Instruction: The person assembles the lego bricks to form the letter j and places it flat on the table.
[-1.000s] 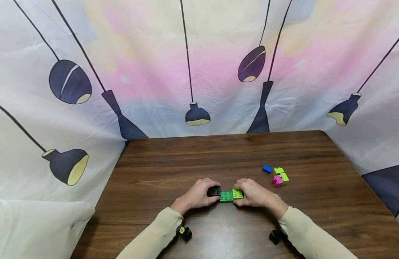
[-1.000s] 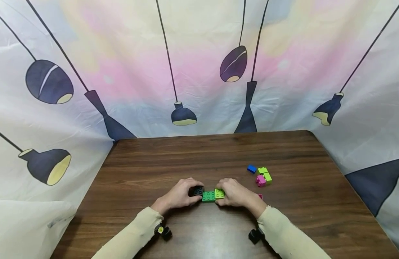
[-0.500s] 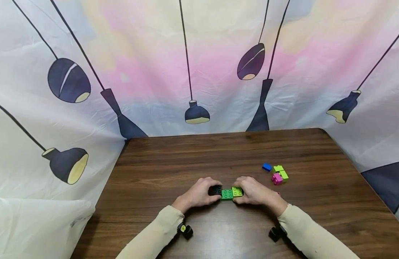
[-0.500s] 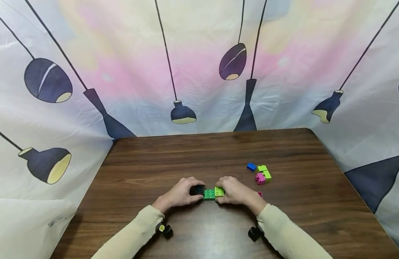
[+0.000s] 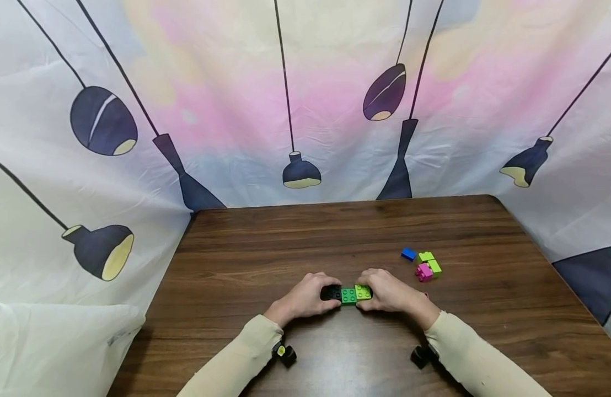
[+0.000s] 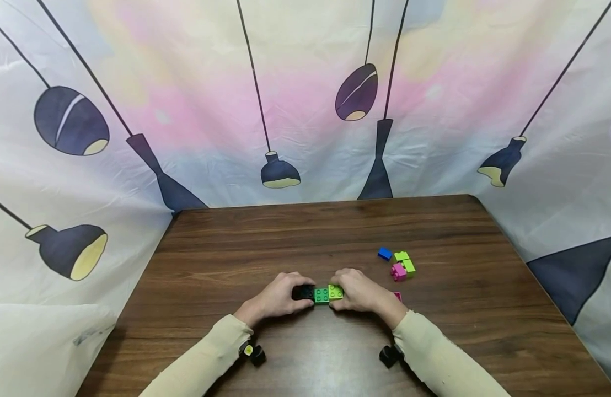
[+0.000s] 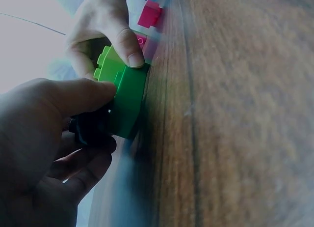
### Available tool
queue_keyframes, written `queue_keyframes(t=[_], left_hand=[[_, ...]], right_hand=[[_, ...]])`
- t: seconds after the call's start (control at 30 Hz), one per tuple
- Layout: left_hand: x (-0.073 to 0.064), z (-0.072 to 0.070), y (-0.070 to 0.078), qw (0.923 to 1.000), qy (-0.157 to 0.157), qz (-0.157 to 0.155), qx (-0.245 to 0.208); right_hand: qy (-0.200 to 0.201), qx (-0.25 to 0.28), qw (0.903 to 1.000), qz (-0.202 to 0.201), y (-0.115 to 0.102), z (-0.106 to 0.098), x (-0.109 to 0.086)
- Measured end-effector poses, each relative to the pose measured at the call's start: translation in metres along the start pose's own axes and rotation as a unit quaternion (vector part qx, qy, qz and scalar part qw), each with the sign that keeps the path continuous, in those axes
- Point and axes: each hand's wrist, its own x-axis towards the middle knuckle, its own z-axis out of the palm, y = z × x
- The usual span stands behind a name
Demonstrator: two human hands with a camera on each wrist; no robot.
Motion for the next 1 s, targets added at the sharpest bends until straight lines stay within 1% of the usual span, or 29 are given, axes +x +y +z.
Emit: queue_keyframes(t=[0.2, 0.37, 0.63, 0.8, 1.0], left_hand=[[0.000, 0.001, 0.001, 0.9999, 0.003, -0.010, 0.006], [0.002, 0.002, 0.000, 0.9998, 0.000, -0.020, 0.003], [0.005, 0.003, 0.002, 0.9980, -0.018, -0.055, -0.025], [0.009, 0.004, 0.004, 0.9980, -0.021, -0.057, -0.019], [0.011, 0.002, 0.005, 0.9975, -0.021, -0.067, 0.001]], right_hand=[[-0.006, 0.007, 1.0000, 0.003, 0.001, 0.000, 0.000], [-0.004, -0.001, 1.0000, 0.005, 0.001, 0.001, 0.000], [-0.005, 0.003, 0.9999, 0.010, -0.001, 0.002, -0.001], [-0.004, 0.003, 0.9999, 0.009, 0.000, 0.001, -0.002], [-0.010, 0.006, 0.9999, 0.011, 0.001, 0.000, 0.000]])
